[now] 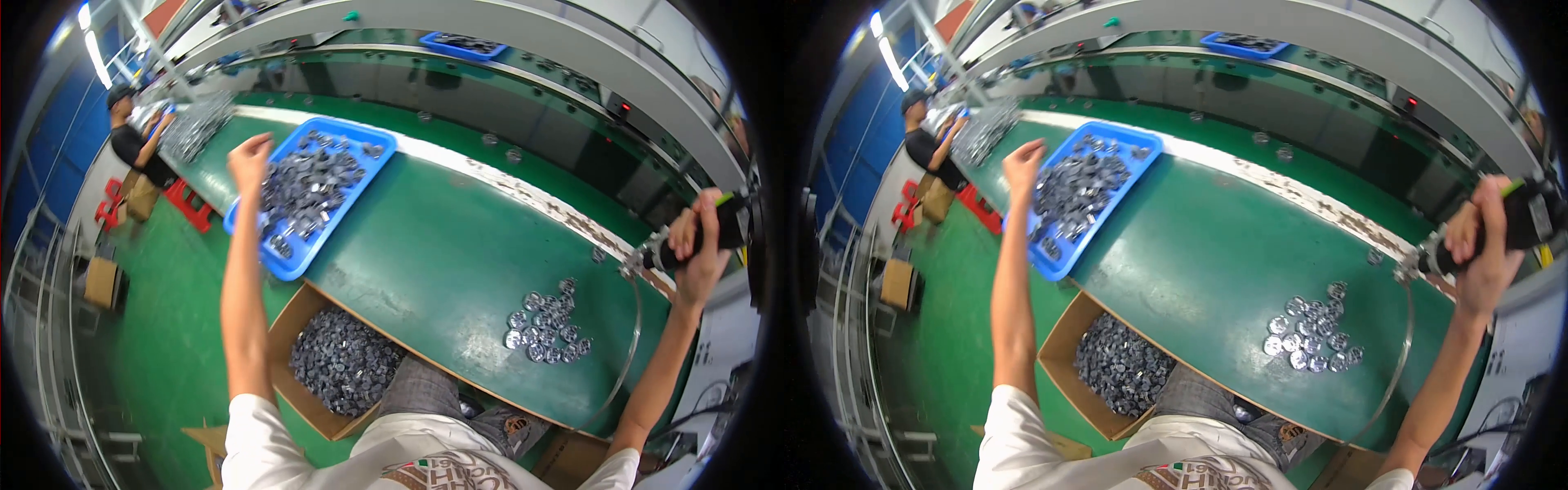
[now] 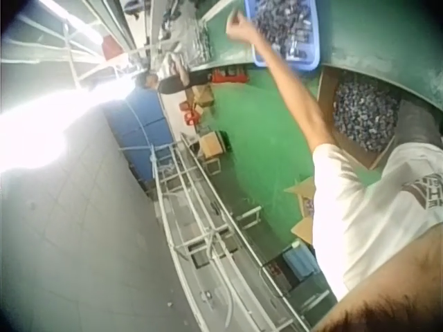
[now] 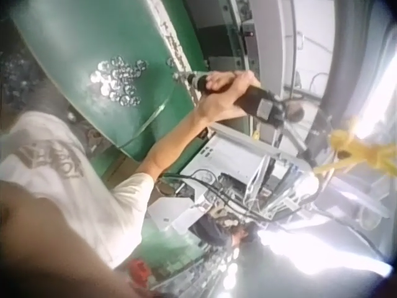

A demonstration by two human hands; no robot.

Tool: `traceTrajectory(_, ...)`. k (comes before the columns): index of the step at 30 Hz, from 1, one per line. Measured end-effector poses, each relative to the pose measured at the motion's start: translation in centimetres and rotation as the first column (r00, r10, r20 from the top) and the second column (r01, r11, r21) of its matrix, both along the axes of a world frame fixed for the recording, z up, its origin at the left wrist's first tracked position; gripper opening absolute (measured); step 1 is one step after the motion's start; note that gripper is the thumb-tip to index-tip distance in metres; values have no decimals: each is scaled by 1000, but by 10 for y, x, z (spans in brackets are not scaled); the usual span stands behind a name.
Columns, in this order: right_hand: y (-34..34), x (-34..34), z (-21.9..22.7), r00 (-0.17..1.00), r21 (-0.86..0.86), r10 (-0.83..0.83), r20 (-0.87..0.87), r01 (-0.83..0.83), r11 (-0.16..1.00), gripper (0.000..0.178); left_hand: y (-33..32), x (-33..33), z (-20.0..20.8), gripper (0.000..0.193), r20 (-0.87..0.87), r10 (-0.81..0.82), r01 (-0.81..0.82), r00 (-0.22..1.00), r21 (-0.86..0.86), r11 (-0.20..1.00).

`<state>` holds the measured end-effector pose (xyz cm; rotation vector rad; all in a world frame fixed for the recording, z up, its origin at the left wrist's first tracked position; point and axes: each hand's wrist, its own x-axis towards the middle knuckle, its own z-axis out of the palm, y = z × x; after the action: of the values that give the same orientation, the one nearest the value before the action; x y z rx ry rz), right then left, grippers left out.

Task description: The person assembles small plastic and metal components by hand, taking them from a blue parts tray and a cardboard box, then securing them together with a pneumatic screwdriver.

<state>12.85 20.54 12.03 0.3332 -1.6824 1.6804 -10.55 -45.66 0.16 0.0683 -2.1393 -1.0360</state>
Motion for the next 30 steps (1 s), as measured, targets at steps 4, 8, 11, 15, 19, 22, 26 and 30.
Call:
traceTrajectory(4,-36,-8,4,1000,8,-25,1,25,1000,25,-116,-24,-41,30,214,119,-71,969,-220,973)
traceTrajectory(8,-31,8,18,999,-19,-18,27,19,1000,28,-186,-62,-41,32,342,28,89,939,-322,943)
traceTrajectory(11,-33,18,24,998,-2,-37,56,37,999,26,-161,-76,-10,37,115,262,-171,958,-501,848)
traceTrajectory(15,-19,28,24,980,117,-177,86,167,979,26,184,-16,36,31,-13,-434,378,901,-469,798)
traceTrajectory(19,-8,36,28,979,103,-199,48,194,976,29,409,112,36,57,317,-834,853,451,-427,298)
traceTrajectory(22,-1,37,32,972,100,-235,33,230,968,31,501,155,8,101,695,-618,928,367,-321,190)
traceTrajectory(26,20,63,32,959,81,-280,39,277,958,28,527,219,16,118,790,-520,937,325,-343,64)
traceTrajectory(30,13,71,34,958,86,-280,61,274,958,24,481,270,-9,105,551,-634,769,543,-629,111)
